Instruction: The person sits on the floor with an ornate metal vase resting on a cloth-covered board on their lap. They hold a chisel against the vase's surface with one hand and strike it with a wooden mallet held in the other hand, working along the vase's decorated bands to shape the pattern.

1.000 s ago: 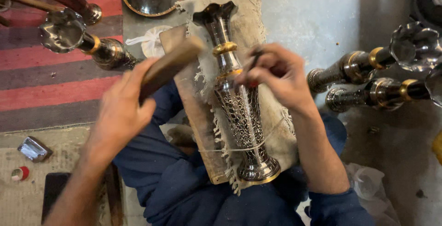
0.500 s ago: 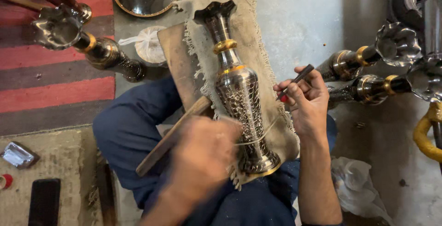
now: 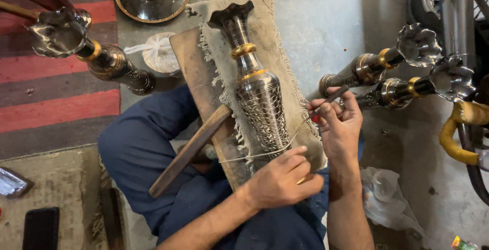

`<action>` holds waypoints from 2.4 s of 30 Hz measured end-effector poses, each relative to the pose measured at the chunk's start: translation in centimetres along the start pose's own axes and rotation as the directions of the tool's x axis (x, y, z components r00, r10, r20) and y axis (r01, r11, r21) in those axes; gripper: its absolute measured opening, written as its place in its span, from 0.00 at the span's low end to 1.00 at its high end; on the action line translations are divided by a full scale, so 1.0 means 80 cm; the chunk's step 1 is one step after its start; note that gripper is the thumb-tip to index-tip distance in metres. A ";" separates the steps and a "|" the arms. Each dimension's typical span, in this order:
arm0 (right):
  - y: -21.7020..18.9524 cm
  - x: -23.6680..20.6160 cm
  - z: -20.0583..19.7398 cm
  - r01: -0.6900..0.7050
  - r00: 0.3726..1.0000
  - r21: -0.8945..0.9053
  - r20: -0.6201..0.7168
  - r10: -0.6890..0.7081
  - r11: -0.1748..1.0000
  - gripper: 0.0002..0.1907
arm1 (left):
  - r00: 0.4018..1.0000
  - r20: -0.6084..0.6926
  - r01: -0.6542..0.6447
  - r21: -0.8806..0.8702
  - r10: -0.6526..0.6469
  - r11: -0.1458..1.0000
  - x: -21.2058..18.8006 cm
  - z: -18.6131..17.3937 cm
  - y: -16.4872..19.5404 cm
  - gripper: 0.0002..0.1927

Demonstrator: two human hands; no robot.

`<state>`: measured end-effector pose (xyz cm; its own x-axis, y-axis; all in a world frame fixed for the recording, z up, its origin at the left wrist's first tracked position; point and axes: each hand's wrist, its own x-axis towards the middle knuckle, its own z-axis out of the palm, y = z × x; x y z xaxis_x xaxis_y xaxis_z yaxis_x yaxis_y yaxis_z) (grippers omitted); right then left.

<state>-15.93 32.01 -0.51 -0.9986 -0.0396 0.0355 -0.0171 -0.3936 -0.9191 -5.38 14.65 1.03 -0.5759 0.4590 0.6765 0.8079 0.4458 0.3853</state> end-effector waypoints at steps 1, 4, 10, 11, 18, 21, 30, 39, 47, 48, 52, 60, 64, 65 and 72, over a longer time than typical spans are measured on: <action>-0.002 -0.001 0.008 0.007 1.000 -0.006 0.002 -0.007 1.000 0.17 | 0.998 -0.056 -0.039 -0.051 0.036 0.998 -0.002 -0.002 -0.004 0.05; -0.011 0.004 0.041 0.020 1.000 -0.081 0.011 -0.019 0.996 0.17 | 0.993 -0.118 -0.034 -0.121 0.020 0.992 -0.003 -0.005 -0.008 0.09; -0.024 0.021 0.110 0.148 0.980 -0.350 0.181 -0.088 0.925 0.18 | 0.971 -0.190 0.177 0.165 -0.145 0.970 -0.036 -0.060 -0.014 0.12; -0.024 0.023 0.117 0.182 0.973 -0.368 0.202 -0.113 0.912 0.19 | 0.978 -0.103 0.206 0.406 -0.179 0.890 -0.049 -0.081 -0.024 0.17; -0.015 0.015 0.131 0.287 0.950 -0.389 0.230 -0.210 0.875 0.19 | 0.155 0.386 0.987 -0.030 -0.909 0.155 -0.123 -0.165 -0.080 0.30; -0.011 0.014 0.129 0.324 0.943 -0.459 0.223 -0.246 0.827 0.19 | 0.365 0.238 0.930 -0.142 -0.900 0.339 -0.130 -0.170 -0.083 0.24; -0.006 0.016 0.123 0.324 0.941 -0.377 0.223 -0.255 0.867 0.20 | 0.599 0.114 0.801 -0.103 -0.793 0.590 -0.023 -0.238 -0.115 0.34; 0.002 0.017 0.120 0.403 0.914 -0.414 0.231 -0.334 0.816 0.22 | 0.972 0.132 0.080 0.590 -0.194 0.804 0.095 -0.301 -0.115 0.36; 0.000 0.014 0.123 0.369 0.927 -0.399 0.217 -0.305 0.840 0.21 | 0.929 0.233 0.108 0.572 -0.287 0.813 0.114 -0.298 -0.112 0.35; 0.000 0.015 0.123 0.375 0.925 -0.382 0.220 -0.311 0.844 0.21 | 0.916 0.242 0.161 0.510 -0.320 0.845 0.113 -0.296 -0.113 0.39; 0.001 0.016 0.123 0.372 0.927 -0.422 0.216 -0.307 0.827 0.21 | 0.959 0.198 0.032 0.638 -0.203 0.770 0.105 -0.294 -0.113 0.32; 0.002 0.016 0.122 0.364 0.929 -0.427 0.221 -0.295 0.828 0.20 | 0.958 0.171 0.050 0.693 -0.231 0.719 0.103 -0.295 -0.116 0.33; 0.001 0.016 0.123 0.375 0.926 -0.455 0.230 -0.300 0.808 0.20 | 0.948 0.190 0.066 0.669 -0.256 0.740 0.100 -0.299 -0.117 0.35; 0.000 0.015 0.123 0.376 0.926 -0.469 0.229 -0.300 0.799 0.20 | 0.952 0.185 0.049 0.695 -0.245 0.717 0.099 -0.299 -0.116 0.34; -0.007 0.015 0.126 0.444 0.894 -0.491 0.292 -0.339 0.750 0.19 | 0.966 0.170 -0.009 0.777 -0.197 0.629 0.098 -0.298 -0.120 0.32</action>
<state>-16.61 22.88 4.00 -0.8727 -0.1701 0.4576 -0.4809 0.1383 -0.8658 -14.69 -4.35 17.54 -0.7362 0.4865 0.4705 0.4164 0.8736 -0.2518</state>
